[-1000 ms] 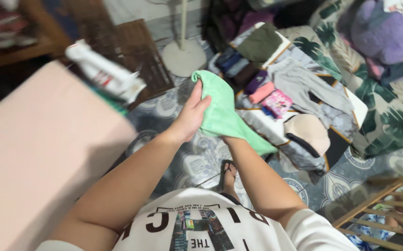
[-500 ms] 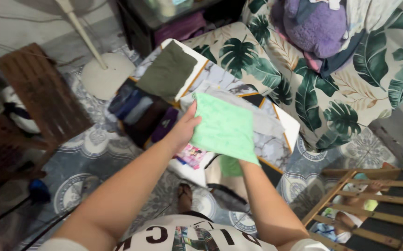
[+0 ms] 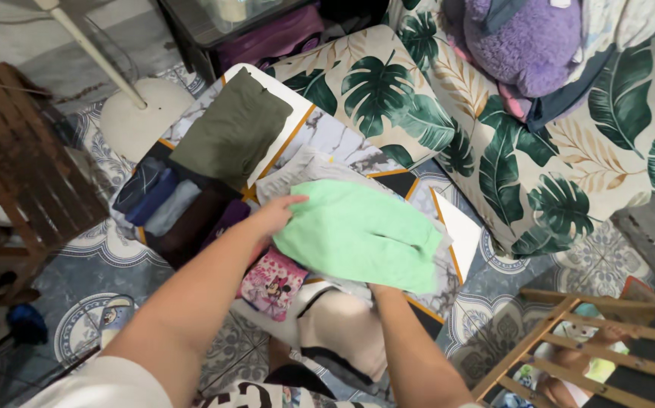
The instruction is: The person irons two small garments on a pink ironing board. First, they smooth and iron a light green top, then they iron a blue and white striped pair of shorts. The person uses a white electric iron to press the clothes flat.
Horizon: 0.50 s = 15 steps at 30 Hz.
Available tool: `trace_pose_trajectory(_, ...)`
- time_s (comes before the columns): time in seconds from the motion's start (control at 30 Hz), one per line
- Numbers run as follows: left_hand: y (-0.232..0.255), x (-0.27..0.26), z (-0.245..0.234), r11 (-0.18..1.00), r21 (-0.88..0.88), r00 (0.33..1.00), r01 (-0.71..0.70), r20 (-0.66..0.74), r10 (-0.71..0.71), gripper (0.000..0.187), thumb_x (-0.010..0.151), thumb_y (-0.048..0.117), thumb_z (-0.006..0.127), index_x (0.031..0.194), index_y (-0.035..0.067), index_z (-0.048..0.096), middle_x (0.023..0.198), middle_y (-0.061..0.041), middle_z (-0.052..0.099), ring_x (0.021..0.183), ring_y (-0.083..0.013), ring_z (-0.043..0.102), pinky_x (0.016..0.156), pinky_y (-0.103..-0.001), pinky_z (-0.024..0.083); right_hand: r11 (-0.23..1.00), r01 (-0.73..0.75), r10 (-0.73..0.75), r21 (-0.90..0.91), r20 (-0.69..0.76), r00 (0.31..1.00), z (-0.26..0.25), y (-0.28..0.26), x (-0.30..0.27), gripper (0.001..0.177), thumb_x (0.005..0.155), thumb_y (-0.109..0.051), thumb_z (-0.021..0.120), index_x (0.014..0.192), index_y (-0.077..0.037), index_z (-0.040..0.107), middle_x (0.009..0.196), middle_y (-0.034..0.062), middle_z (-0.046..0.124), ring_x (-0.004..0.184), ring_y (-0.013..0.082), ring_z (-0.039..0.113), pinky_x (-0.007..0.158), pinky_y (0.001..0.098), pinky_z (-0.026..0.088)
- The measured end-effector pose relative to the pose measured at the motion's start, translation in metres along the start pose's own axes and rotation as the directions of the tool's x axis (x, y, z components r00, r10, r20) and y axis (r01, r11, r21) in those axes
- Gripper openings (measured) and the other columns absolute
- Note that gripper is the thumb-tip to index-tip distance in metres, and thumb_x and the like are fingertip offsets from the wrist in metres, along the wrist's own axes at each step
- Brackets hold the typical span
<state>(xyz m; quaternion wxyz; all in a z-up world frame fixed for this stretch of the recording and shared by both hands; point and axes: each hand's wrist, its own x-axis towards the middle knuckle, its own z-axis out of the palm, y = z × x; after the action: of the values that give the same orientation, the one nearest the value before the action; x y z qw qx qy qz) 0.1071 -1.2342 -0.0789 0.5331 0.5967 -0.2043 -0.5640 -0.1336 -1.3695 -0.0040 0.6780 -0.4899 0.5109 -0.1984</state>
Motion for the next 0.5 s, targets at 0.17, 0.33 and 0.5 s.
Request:
trace_pose_trajectory(0.17, 0.014, 0.017, 0.023, 0.989, 0.138, 0.997, -0.05, -0.055, 0.058, 0.069, 0.086, -0.009, 0.044, 0.148, 0.02, 0.056, 0.137, -0.015, 0.064, 0.116, -0.023, 0.066, 0.096, -0.031, 0.053, 0.954, 0.116, -0.139, -0.276, -0.063, 0.988, -0.019, -0.008, 0.011, 0.074, 0.086, -0.046, 0.066, 0.147, -0.007, 0.049, 0.152, 0.0271, 0.044, 0.14, 0.0493, 0.037, 0.115, 0.0525, 0.028)
trace_pose_trajectory(0.33, 0.096, 0.011, 0.037, 0.944, 0.148, 0.954, -0.295, -0.005, 0.299, 0.072, 0.087, -0.008, 0.045, 0.152, 0.024, 0.054, 0.135, -0.017, 0.067, 0.107, -0.028, 0.067, 0.091, -0.033, 0.052, 0.255, 0.081, -0.648, -0.964, -0.108, 0.754, -0.049, -0.034, 0.003, 0.077, 0.083, -0.05, 0.068, 0.145, -0.008, 0.052, 0.151, 0.0284, 0.044, 0.139, 0.0519, 0.036, 0.115, 0.0543, 0.028)
trace_pose_trajectory(0.5, 0.063, 0.031, -0.003, 0.933, 0.266, 0.968, -0.245, 0.008, 0.251, 0.071, 0.082, -0.007, 0.048, 0.145, 0.023, 0.059, 0.137, -0.014, 0.067, 0.115, -0.0204, 0.068, 0.095, -0.029, 0.054, -0.329, 0.188, -0.618, -0.926, 0.361, 0.698, -0.064, -0.023, -0.015, 0.07, 0.077, -0.052, 0.068, 0.137, -0.018, 0.059, 0.15, 0.024, 0.048, 0.136, 0.0535, 0.037, 0.112, 0.055, 0.026)
